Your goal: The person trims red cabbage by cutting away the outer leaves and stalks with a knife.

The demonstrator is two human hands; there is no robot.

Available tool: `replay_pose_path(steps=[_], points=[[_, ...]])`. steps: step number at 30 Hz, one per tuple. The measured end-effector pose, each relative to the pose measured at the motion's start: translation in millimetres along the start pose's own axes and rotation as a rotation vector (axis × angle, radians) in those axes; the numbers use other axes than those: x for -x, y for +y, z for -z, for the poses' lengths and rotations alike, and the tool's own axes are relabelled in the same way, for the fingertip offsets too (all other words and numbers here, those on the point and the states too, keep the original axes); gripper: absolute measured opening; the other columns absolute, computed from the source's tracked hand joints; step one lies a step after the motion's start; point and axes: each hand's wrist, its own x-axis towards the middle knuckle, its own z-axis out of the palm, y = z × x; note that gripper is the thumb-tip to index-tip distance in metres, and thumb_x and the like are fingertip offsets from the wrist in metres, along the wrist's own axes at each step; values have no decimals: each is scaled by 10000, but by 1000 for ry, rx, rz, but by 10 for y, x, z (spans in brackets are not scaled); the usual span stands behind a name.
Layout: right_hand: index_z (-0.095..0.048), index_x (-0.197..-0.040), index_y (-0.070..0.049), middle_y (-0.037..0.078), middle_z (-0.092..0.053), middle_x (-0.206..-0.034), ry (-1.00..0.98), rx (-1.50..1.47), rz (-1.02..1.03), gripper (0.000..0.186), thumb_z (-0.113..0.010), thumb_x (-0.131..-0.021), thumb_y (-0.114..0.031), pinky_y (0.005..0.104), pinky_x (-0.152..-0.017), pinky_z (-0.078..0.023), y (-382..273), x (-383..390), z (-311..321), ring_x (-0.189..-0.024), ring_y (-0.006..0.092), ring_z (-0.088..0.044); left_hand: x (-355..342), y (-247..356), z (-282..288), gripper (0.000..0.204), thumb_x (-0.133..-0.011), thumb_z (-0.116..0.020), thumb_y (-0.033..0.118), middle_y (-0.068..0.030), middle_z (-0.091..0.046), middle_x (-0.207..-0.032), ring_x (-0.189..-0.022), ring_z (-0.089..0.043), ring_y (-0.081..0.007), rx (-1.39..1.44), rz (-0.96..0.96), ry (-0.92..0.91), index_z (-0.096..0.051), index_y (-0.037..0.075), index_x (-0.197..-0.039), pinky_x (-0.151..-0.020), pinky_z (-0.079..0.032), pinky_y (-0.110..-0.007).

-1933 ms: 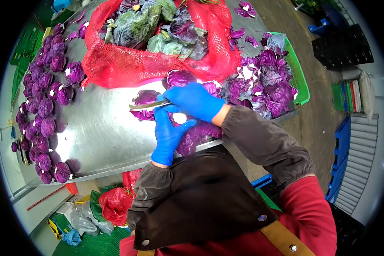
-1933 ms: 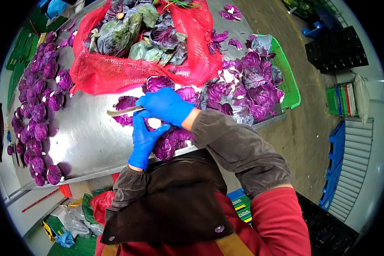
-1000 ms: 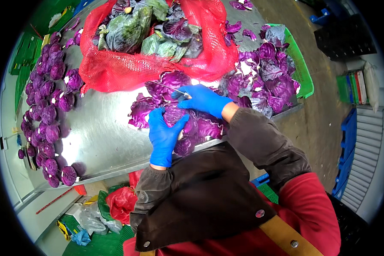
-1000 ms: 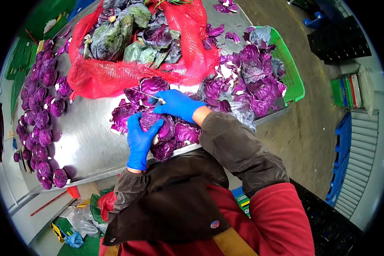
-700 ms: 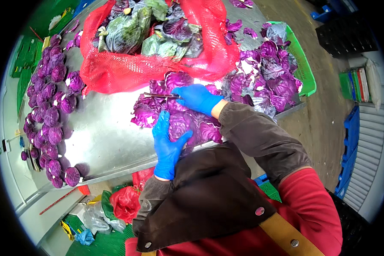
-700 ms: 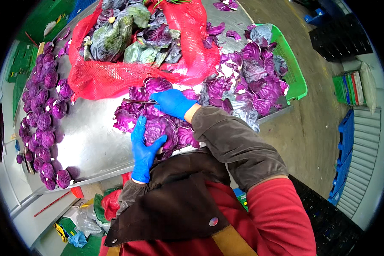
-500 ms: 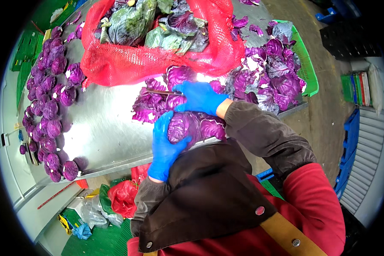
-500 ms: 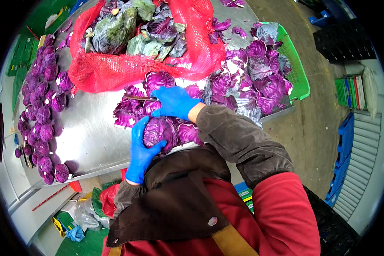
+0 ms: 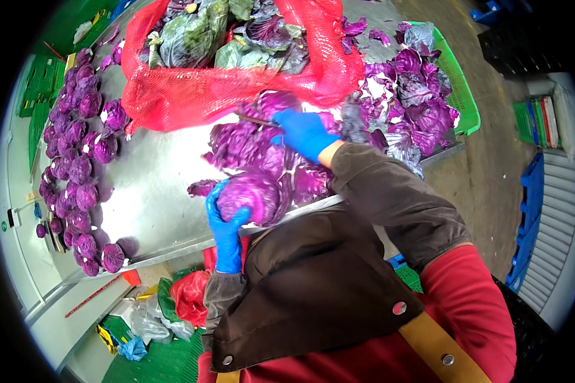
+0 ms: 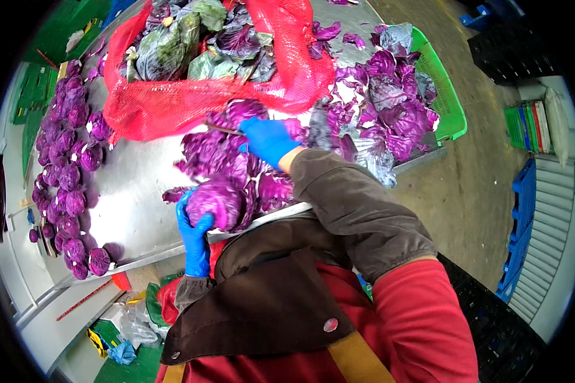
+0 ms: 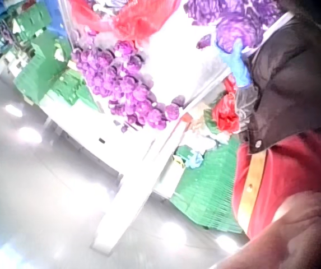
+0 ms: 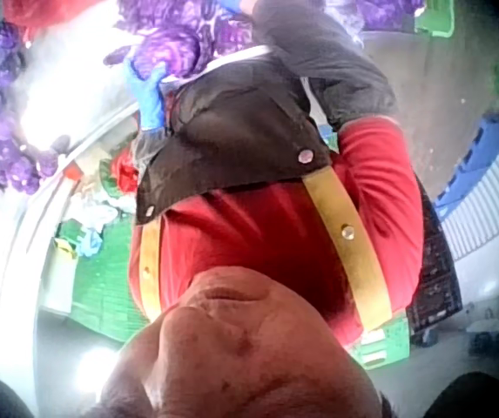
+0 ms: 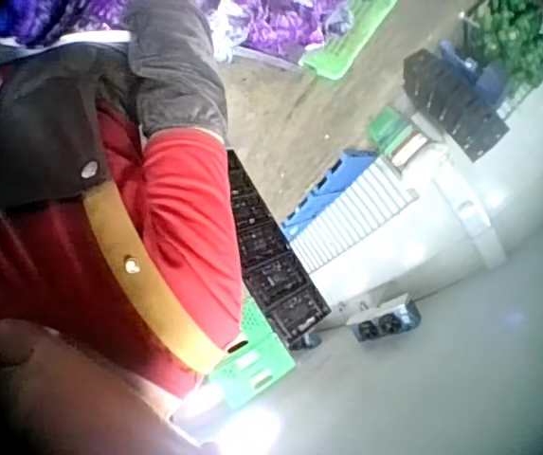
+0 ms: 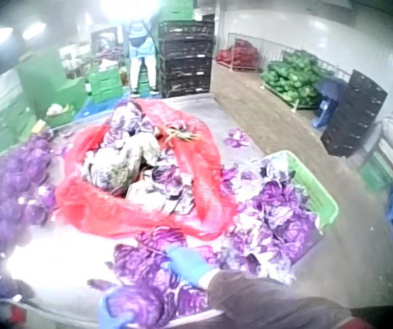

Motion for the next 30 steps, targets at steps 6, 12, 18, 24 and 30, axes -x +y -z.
replay_pose_path(steps=[6, 12, 18, 24, 30], points=[[-642, -1124, -140, 176, -669, -1063, 8, 132, -98, 372, -710, -826, -352, 462, -808, -517, 692, -97, 464, -958, 379, -653, 170, -167, 243, 570, -923, -644, 279, -151, -473, -1411, -1279, -493, -308, 719, 326, 171, -438, 73, -1413, -1085, -413, -490], [-610, -1257, -135, 124, -673, -1142, 152, 235, -98, 375, -619, -883, -166, 367, -839, -526, 1305, -304, 1105, -1000, 276, -671, -1, 100, 115, 710, -947, -495, 562, -170, -375, -1486, -1349, -395, -371, 1141, 525, 24, -339, 124, -1483, -1079, -358, -611], [-571, -1297, -116, 141, -666, -1019, 210, -681, 86, 468, -695, -861, -233, 368, -784, -533, -180, 55, 460, -910, 265, -666, -320, -12, -57, 913, -855, -546, 685, -215, -348, -1486, -1346, -374, -415, 1290, 693, -45, -270, 105, -1503, -1069, -350, -615], [-457, -1446, -115, 157, -602, -1292, -140, -646, -151, 759, -774, -801, -361, 352, -949, -476, -882, 423, 283, -1108, 258, -610, -559, 112, -46, 854, -840, -665, 580, -248, -489, -1365, -1076, -619, -397, 201, 689, -182, -375, 18, -1414, -857, -536, -524], [-484, -1427, -176, 177, -613, -1275, -76, -665, 43, 742, -756, -788, -435, 385, -963, -469, -487, 335, 101, -1131, 315, -615, -643, 186, -330, 1128, -586, -928, 330, -203, -354, -1483, -1344, -397, -350, -737, -449, -256, -300, -11, -1458, -1110, -350, -418]])
